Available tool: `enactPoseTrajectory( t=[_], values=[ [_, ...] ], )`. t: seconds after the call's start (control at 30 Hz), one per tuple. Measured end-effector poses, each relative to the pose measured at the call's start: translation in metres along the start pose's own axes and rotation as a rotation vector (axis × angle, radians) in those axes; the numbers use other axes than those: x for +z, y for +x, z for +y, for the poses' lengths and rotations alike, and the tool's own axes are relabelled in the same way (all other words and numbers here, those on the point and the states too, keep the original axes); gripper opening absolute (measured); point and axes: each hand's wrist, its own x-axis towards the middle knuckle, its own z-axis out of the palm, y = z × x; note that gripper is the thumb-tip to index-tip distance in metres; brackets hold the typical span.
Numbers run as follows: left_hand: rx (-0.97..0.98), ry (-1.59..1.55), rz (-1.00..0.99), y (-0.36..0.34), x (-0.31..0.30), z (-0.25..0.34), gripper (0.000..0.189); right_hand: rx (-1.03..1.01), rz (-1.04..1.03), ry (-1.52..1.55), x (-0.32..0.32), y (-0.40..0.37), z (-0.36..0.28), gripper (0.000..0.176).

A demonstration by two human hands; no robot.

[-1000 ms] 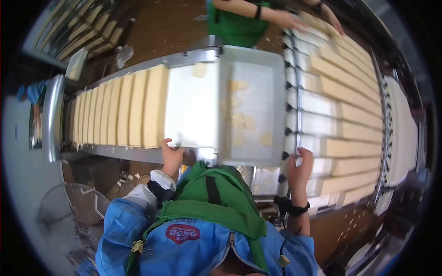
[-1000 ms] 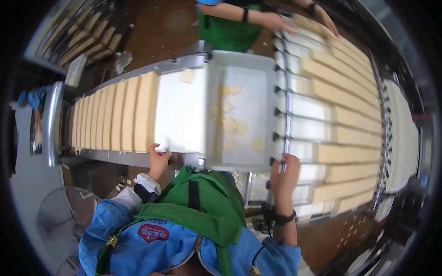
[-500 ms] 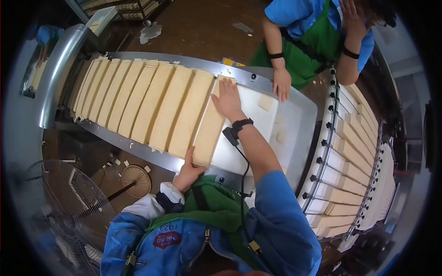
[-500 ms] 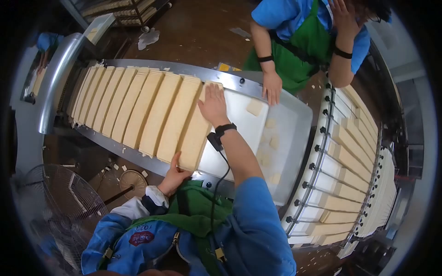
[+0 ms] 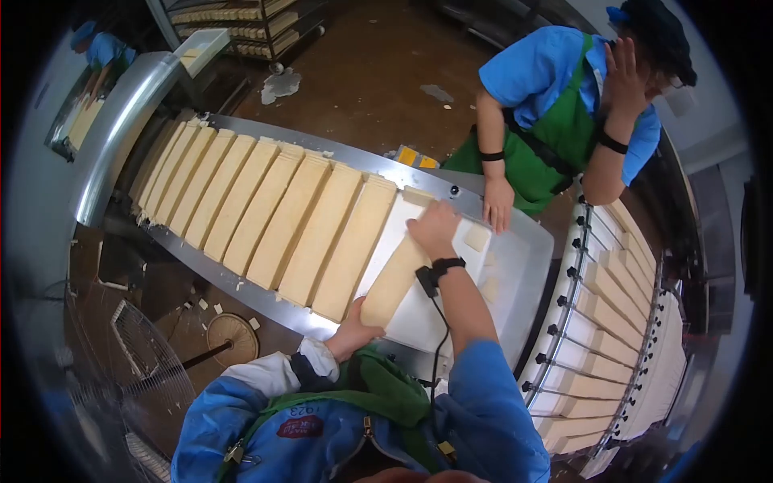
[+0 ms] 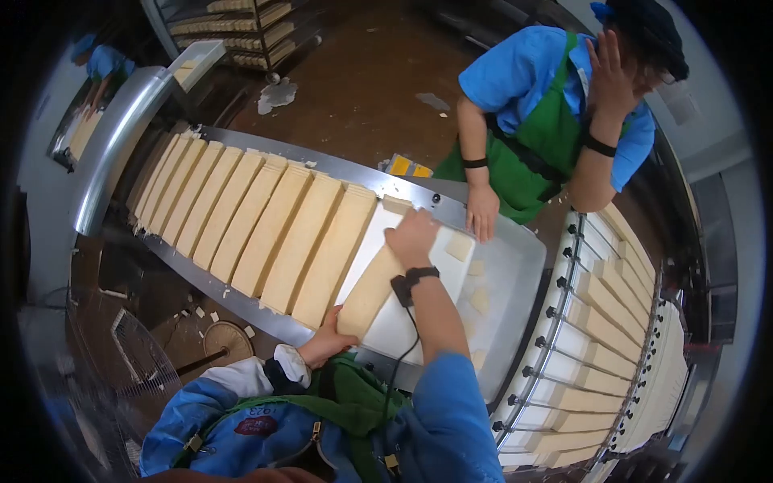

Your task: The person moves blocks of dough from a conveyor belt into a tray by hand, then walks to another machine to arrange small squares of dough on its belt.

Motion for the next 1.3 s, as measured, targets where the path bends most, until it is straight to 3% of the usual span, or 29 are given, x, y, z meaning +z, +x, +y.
enactPoseTrajectory(
  t=[0.07,0.17,0.27,0.3,0.33,0.37,0.4,0.47,0.57,0.67,0.73,0.87,0.97,1.07,1.1,1.2,1.3],
  values=[
    [0.166,0.298,0.047,0.008,0.005,-0.007,0.102,0.099,0.117,-0.068,0.016,-0.017,0.055,0.078],
    [0.297,0.628,0.007,0.015,0.010,0.007,0.104,0.348,-0.232,0.283,-0.015,-0.053,0.129,0.095],
    [0.351,0.846,0.109,0.020,0.021,0.018,0.090,-0.049,-0.081,0.732,-0.011,-0.119,0.191,0.114],
    [0.325,0.805,0.080,0.028,0.027,0.015,0.082,-0.116,-0.144,0.756,-0.004,-0.137,0.206,0.126],
    [0.373,0.840,0.154,0.037,0.033,0.006,0.074,-0.248,-0.005,0.608,0.008,-0.153,0.211,0.122],
    [0.408,0.868,0.199,0.039,0.044,0.009,0.071,-0.178,-0.110,0.369,0.004,-0.175,0.212,0.099],
    [0.539,0.832,0.199,0.052,0.043,-0.008,0.071,-0.047,0.026,0.361,0.044,-0.183,0.216,0.073],
    [0.457,0.920,0.172,0.053,0.062,0.003,0.072,0.138,0.066,0.277,0.020,-0.217,0.225,0.058],
    [0.608,0.911,0.065,0.050,0.116,0.022,0.072,0.285,0.157,0.295,-0.015,-0.272,0.275,0.056],
    [0.766,0.887,-0.035,0.023,0.222,0.071,0.072,0.357,0.324,0.335,-0.053,-0.324,0.366,0.057],
    [0.827,0.867,-0.122,0.019,0.285,0.085,0.071,0.478,0.230,0.374,-0.085,-0.346,0.427,0.070],
    [0.950,0.884,-0.181,0.014,0.387,0.093,0.071,0.399,0.227,0.449,-0.079,-0.367,0.559,0.082],
    [0.770,1.048,-0.244,-0.007,0.440,0.112,0.083,0.362,0.052,0.760,-0.045,-0.369,0.642,0.097],
    [0.866,1.043,-0.267,-0.012,0.468,0.117,0.080,0.703,-0.181,1.085,-0.063,-0.383,0.653,0.114],
    [0.819,1.000,-0.294,-0.016,0.479,0.121,0.082,0.596,0.025,0.967,-0.037,-0.385,0.665,0.118],
    [0.688,0.804,-0.362,-0.014,0.507,0.119,0.084,0.591,0.556,-0.126,-0.024,-0.398,0.624,0.094],
    [0.639,0.623,-0.360,0.035,0.518,0.073,0.084,0.547,0.573,0.375,-0.044,-0.402,0.549,0.061]
  ],
)
